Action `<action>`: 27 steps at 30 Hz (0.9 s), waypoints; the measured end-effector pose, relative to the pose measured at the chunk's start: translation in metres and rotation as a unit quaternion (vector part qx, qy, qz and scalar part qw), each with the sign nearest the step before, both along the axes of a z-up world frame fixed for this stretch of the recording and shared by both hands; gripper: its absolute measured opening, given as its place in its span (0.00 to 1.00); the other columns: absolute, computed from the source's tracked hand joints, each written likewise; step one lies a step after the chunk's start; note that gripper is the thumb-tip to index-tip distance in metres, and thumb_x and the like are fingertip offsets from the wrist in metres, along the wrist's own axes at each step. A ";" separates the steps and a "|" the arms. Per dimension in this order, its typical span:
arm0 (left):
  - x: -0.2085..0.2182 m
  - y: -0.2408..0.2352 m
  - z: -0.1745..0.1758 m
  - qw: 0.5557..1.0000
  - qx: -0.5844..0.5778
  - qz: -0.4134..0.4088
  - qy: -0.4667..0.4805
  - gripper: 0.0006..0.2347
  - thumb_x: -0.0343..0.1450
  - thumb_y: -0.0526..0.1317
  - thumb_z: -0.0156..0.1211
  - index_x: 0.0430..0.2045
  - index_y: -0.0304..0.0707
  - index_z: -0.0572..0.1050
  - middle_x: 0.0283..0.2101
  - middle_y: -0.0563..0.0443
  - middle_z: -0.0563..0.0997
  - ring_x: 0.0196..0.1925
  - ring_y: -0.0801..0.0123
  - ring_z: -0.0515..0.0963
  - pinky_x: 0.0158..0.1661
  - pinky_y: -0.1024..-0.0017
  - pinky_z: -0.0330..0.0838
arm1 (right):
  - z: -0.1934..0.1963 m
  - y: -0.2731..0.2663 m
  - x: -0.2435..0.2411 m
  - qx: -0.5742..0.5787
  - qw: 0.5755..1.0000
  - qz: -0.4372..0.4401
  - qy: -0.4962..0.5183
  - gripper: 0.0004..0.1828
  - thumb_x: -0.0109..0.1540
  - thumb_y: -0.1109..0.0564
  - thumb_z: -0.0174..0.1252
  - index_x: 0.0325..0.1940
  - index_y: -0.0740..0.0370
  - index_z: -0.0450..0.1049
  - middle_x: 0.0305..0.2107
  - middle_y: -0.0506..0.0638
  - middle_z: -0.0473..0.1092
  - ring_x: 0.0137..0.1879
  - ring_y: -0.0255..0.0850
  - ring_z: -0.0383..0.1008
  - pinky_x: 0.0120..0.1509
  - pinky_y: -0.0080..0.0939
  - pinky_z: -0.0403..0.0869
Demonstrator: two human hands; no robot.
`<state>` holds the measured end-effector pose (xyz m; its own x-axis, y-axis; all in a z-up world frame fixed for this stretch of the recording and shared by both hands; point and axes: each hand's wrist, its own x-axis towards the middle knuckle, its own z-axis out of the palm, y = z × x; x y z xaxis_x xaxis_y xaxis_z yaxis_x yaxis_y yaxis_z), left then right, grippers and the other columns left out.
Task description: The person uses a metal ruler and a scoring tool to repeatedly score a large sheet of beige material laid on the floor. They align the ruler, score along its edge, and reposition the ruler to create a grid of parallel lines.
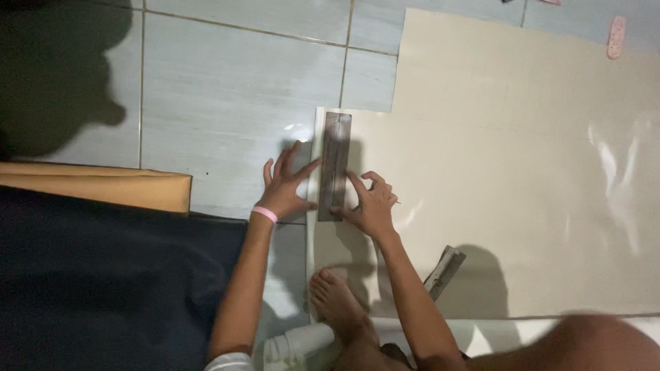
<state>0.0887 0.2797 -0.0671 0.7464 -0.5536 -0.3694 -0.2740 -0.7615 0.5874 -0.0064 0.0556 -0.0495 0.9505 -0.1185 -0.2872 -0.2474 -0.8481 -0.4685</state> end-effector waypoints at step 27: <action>0.007 -0.006 0.027 0.998 0.005 0.021 0.062 0.50 0.49 0.50 0.83 0.68 0.75 0.58 0.78 0.48 0.37 0.79 0.53 0.34 0.70 0.41 0.27 | -0.009 0.002 0.003 -0.015 0.999 0.021 0.034 0.51 0.49 0.26 0.70 0.74 0.34 0.63 0.57 0.56 0.55 0.59 0.56 0.52 0.60 0.62 0.53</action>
